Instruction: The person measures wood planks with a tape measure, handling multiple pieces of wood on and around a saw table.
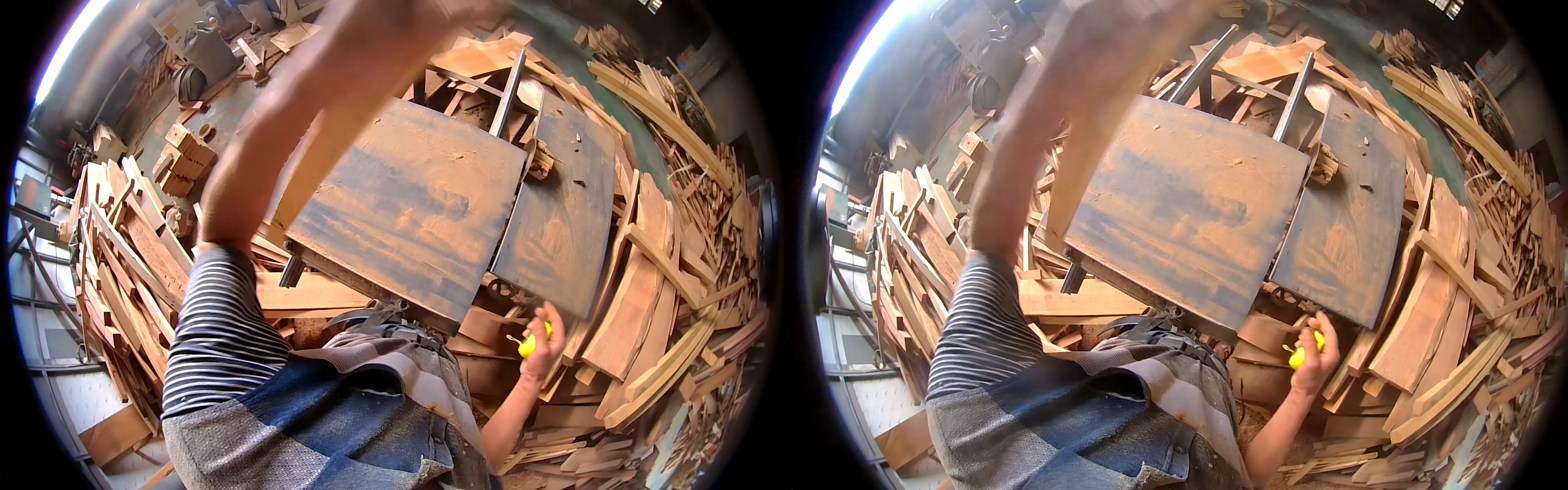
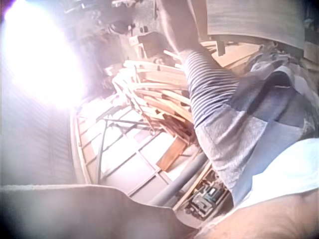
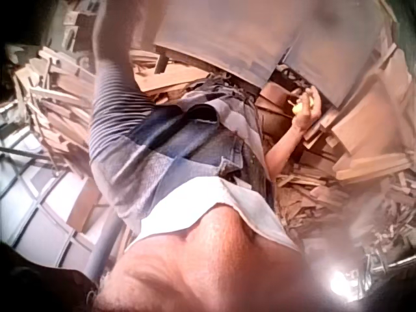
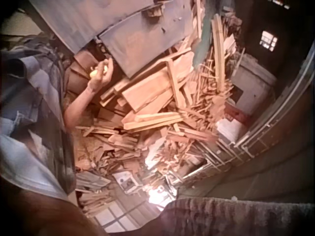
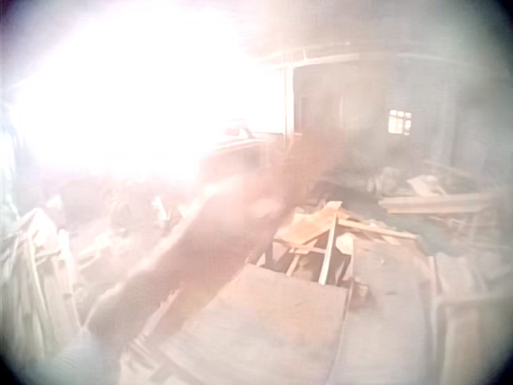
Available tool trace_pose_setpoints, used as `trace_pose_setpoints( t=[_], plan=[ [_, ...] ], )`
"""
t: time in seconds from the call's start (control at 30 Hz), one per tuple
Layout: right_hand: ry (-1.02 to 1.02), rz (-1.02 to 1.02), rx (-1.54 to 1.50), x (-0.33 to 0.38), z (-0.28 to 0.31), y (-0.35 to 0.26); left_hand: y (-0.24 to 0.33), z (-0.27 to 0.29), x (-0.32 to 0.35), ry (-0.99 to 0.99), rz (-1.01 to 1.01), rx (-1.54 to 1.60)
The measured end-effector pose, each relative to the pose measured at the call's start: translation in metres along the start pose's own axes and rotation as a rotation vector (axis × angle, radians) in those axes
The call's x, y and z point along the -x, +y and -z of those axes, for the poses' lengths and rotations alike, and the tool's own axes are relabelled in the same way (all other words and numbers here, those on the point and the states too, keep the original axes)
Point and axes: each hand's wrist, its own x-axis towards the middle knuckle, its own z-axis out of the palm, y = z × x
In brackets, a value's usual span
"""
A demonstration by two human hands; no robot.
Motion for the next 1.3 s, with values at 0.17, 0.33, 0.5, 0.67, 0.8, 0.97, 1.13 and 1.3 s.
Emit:
trace_pose_setpoints(
  t=[0.17, 0.33, 0.5, 0.67, 0.8, 0.97, 1.13, 1.3],
  plan=[
    [0.177, -0.001, -0.050, -0.007, 0.012, -0.004, -0.094, -0.122, 0.072, -0.182, -0.162, -0.255],
    [0.173, -0.248, -0.371, 0.003, 0.019, 0.007, -0.192, -0.195, 0.157, -0.383, -0.270, -0.314],
    [-0.067, -0.514, -0.688, 0.042, 0.017, 0.055, -0.273, -0.190, 0.212, -0.532, -0.303, -0.358],
    [-0.068, -0.611, -0.912, 0.064, -0.004, 0.065, -0.338, -0.130, 0.233, -0.641, -0.036, -0.550],
    [-0.021, -0.648, -1.056, 0.066, -0.011, 0.045, -0.410, -0.068, 0.252, -0.692, 0.054, -0.723],
    [-0.297, -0.171, -0.791, 0.060, -0.010, -0.044, -0.404, -0.051, 0.255, -0.762, 0.111, -0.797],
    [-0.769, 0.398, -0.748, 0.054, -0.023, -0.182, -0.350, -0.117, 0.241, -0.894, 0.078, -0.669],
    [-0.584, 0.552, -0.935, 0.081, -0.057, -0.211, -0.374, -0.137, 0.259, -0.800, 0.013, -0.620]
  ],
)
